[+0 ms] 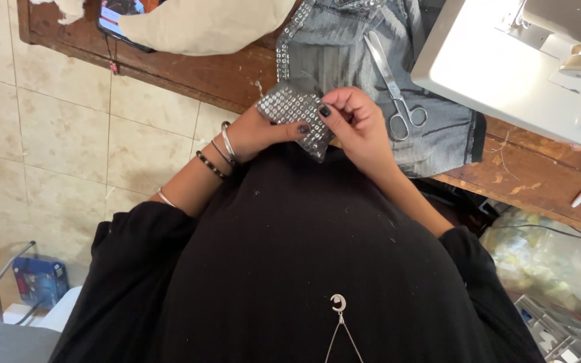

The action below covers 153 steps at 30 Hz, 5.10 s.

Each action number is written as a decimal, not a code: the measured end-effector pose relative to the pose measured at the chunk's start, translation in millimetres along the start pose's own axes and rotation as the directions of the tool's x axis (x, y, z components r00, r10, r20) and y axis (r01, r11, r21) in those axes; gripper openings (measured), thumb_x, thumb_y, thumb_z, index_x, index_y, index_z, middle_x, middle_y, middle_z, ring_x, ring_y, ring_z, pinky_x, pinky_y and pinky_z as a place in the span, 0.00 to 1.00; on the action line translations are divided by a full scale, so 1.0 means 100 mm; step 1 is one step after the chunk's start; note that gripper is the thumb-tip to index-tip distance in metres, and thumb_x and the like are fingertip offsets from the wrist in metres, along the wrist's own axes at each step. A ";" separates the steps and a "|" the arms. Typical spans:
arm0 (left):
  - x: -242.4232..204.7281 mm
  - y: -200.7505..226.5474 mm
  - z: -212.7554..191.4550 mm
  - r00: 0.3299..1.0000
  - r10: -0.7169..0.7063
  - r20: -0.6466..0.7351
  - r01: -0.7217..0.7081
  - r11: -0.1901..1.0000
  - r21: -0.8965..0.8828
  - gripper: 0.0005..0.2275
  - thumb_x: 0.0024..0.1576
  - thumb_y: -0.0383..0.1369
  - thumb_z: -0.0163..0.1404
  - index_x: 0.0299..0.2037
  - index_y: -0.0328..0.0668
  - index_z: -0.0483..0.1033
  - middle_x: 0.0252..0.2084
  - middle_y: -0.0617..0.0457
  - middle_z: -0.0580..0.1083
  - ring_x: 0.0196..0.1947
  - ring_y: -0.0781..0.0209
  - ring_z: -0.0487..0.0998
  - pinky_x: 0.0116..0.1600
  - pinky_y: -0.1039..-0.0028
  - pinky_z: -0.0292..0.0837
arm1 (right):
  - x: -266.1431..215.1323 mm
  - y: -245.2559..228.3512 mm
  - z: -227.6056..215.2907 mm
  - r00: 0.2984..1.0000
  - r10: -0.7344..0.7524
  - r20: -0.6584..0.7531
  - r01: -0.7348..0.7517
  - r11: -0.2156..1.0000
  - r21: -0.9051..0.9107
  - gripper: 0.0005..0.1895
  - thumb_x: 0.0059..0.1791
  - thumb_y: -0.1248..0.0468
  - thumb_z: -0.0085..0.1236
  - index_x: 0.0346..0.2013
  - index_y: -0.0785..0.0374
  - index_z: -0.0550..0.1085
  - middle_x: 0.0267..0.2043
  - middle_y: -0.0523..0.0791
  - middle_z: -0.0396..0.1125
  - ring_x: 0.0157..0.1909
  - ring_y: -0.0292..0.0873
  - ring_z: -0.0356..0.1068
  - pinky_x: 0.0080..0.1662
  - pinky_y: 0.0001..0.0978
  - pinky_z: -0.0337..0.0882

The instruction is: Attaching decorative rhinestone patches to denim fabric by hand

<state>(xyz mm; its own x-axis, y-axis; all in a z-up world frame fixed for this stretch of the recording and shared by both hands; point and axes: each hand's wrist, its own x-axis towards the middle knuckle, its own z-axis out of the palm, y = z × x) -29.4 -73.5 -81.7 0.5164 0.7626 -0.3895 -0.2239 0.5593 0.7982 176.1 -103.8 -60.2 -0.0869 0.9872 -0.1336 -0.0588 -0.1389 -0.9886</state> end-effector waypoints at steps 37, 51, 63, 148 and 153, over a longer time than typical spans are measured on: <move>0.20 -0.66 -0.55 0.984 0.058 0.167 -0.073 0.993 0.090 0.22 0.58 0.29 0.64 0.60 0.43 0.70 0.48 0.55 0.77 0.48 0.67 0.78 0.54 0.74 0.78 | 0.05 -0.43 0.15 0.989 -0.062 0.136 0.081 0.987 -0.141 0.10 0.53 0.69 0.63 0.48 0.70 0.77 0.32 0.47 0.68 0.34 0.33 0.66 0.39 0.26 0.68; -0.04 0.11 -0.16 0.900 -0.356 0.251 0.434 0.687 -0.582 0.51 0.40 0.72 0.29 0.71 0.45 0.61 0.62 0.44 0.72 0.62 0.45 0.73 0.67 0.52 0.67 | 0.06 -0.23 -0.05 0.914 -0.207 0.350 0.382 0.731 -0.565 0.30 0.47 0.63 0.76 0.61 0.54 0.73 0.64 0.51 0.61 0.68 0.52 0.60 0.68 0.49 0.65; -0.02 -0.65 -0.38 0.961 0.262 0.085 -0.262 0.965 -0.005 0.22 0.70 0.34 0.47 0.73 0.42 0.58 0.62 0.52 0.71 0.61 0.65 0.69 0.67 0.64 0.67 | 0.06 -0.19 0.32 0.994 -0.093 0.058 0.109 0.885 -0.452 0.30 0.46 0.69 0.70 0.62 0.61 0.71 0.46 0.47 0.76 0.44 0.41 0.77 0.48 0.30 0.72; 0.23 -0.15 -0.91 0.985 0.155 -0.077 -0.062 0.730 0.681 0.21 0.58 0.37 0.57 0.62 0.56 0.71 0.40 0.48 0.82 0.47 0.50 0.83 0.55 0.62 0.77 | -0.40 0.75 0.14 0.803 0.389 -0.452 -0.301 0.919 0.256 0.06 0.57 0.59 0.54 0.43 0.58 0.73 0.30 0.40 0.72 0.29 0.33 0.76 0.30 0.20 0.78; 0.03 -0.04 -0.85 0.983 0.183 0.024 -0.156 0.753 0.640 0.23 0.56 0.23 0.54 0.60 0.51 0.61 0.62 0.53 0.69 0.51 0.59 0.79 0.49 0.72 0.76 | -0.46 0.55 0.19 0.858 0.339 -0.385 -0.296 0.940 0.168 0.16 0.55 0.64 0.55 0.57 0.58 0.67 0.40 0.42 0.72 0.37 0.32 0.71 0.38 0.28 0.77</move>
<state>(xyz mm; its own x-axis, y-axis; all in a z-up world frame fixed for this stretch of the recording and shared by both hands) -96.8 -45.7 -125.2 0.4866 0.8440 -0.2257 0.2796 0.0943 0.9555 157.9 -157.8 -106.9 0.2886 0.8305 -0.4764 -0.1963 -0.4357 -0.8785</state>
